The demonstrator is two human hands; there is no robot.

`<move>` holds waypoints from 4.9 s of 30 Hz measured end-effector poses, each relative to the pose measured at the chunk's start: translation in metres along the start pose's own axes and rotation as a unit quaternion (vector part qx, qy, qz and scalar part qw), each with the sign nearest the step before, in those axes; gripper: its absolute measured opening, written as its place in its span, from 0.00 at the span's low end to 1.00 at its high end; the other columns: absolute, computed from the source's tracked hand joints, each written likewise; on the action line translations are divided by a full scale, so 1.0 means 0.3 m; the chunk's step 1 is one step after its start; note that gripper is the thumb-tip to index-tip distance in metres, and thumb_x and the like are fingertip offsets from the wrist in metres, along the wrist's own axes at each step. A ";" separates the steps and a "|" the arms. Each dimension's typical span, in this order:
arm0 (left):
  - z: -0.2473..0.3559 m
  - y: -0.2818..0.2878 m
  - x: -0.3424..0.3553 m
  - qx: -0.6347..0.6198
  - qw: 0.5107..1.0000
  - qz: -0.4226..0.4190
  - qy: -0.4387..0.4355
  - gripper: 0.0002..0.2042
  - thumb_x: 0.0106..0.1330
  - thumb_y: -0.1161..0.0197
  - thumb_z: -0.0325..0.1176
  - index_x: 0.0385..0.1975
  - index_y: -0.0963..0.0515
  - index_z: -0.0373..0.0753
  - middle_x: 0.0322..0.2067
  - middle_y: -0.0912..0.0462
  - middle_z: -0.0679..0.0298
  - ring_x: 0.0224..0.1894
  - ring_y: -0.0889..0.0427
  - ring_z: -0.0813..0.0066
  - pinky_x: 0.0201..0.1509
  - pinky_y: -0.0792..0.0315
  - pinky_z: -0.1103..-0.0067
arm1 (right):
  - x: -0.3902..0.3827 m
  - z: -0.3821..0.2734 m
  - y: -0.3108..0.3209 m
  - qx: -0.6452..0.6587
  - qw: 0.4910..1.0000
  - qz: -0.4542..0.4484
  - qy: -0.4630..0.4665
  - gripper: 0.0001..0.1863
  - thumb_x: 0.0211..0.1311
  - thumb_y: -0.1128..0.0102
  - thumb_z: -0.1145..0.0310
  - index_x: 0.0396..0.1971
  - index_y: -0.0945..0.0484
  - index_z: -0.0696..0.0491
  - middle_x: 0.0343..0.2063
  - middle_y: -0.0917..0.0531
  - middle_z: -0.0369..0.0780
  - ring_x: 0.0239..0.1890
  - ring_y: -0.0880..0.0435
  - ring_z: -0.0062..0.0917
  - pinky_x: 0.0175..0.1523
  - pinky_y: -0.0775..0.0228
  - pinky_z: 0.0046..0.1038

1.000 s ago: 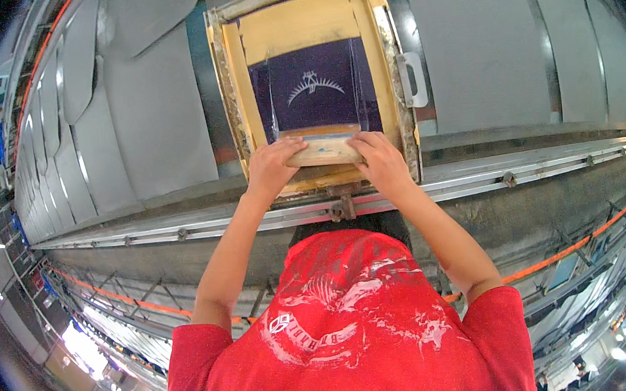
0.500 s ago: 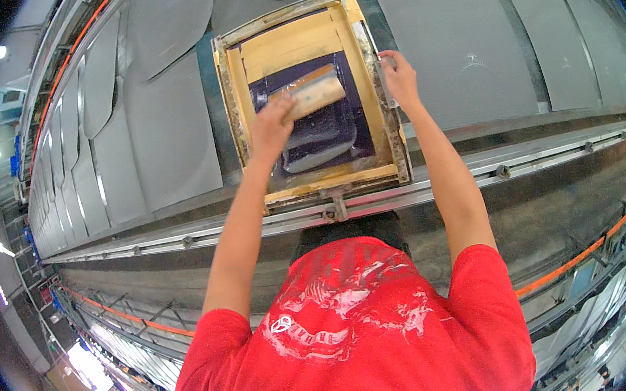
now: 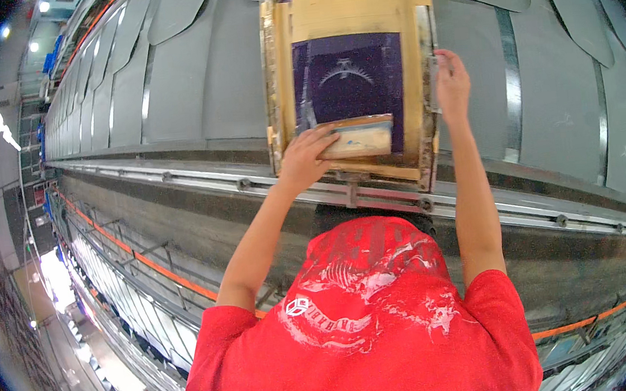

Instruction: The person pours dark ink onto a screen-printing frame and uses a squeegee to spread it evenly across the mesh. They then position the frame over a gray fabric piece on a conveyor and pull the squeegee to transfer the design. The person repeats this process on additional fabric pieces.

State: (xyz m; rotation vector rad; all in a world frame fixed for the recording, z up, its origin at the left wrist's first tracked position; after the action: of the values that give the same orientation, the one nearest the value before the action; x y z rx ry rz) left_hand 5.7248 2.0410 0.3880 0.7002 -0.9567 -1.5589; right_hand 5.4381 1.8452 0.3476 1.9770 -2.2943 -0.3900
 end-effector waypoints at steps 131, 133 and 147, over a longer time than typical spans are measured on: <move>-0.061 0.051 0.272 -0.041 0.998 -0.034 -0.033 0.22 0.50 0.32 0.20 0.47 0.14 0.48 0.50 0.14 0.65 0.54 0.16 0.66 0.61 0.24 0.73 | -0.410 -0.190 -0.220 -0.297 0.899 -0.293 0.132 0.24 0.49 0.31 0.78 0.50 0.20 0.55 0.51 0.22 0.42 0.57 0.23 0.41 0.61 0.28 0.38; -0.078 0.081 0.331 -0.070 0.995 -0.064 -0.010 0.22 0.52 0.32 0.21 0.48 0.15 0.48 0.51 0.14 0.64 0.54 0.16 0.65 0.60 0.23 0.73 | -0.351 -0.211 -0.221 -0.307 0.898 -0.281 0.145 0.23 0.50 0.32 0.77 0.50 0.20 0.55 0.51 0.22 0.43 0.57 0.23 0.41 0.61 0.28 0.38; -0.159 0.038 0.609 -0.042 0.997 -0.056 -0.033 0.20 0.49 0.30 0.25 0.45 0.14 0.47 0.42 0.12 0.60 0.43 0.13 0.60 0.48 0.20 0.70 | -0.087 -0.123 -0.246 -0.303 0.907 -0.213 0.201 0.23 0.52 0.31 0.72 0.51 0.19 0.55 0.47 0.19 0.48 0.54 0.21 0.44 0.60 0.29 0.41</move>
State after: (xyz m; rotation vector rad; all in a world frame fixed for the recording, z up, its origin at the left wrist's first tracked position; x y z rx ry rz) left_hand 5.7339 1.8521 0.3852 0.6562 -0.9075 -1.7197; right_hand 5.5217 1.8562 0.3675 1.9567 -1.2769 -0.5740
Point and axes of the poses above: each hand's wrist, its own x-axis towards the middle knuckle, its own y-axis out of the back of the hand, z = x × y, the point moved 9 cm from there along x, towards the middle knuckle
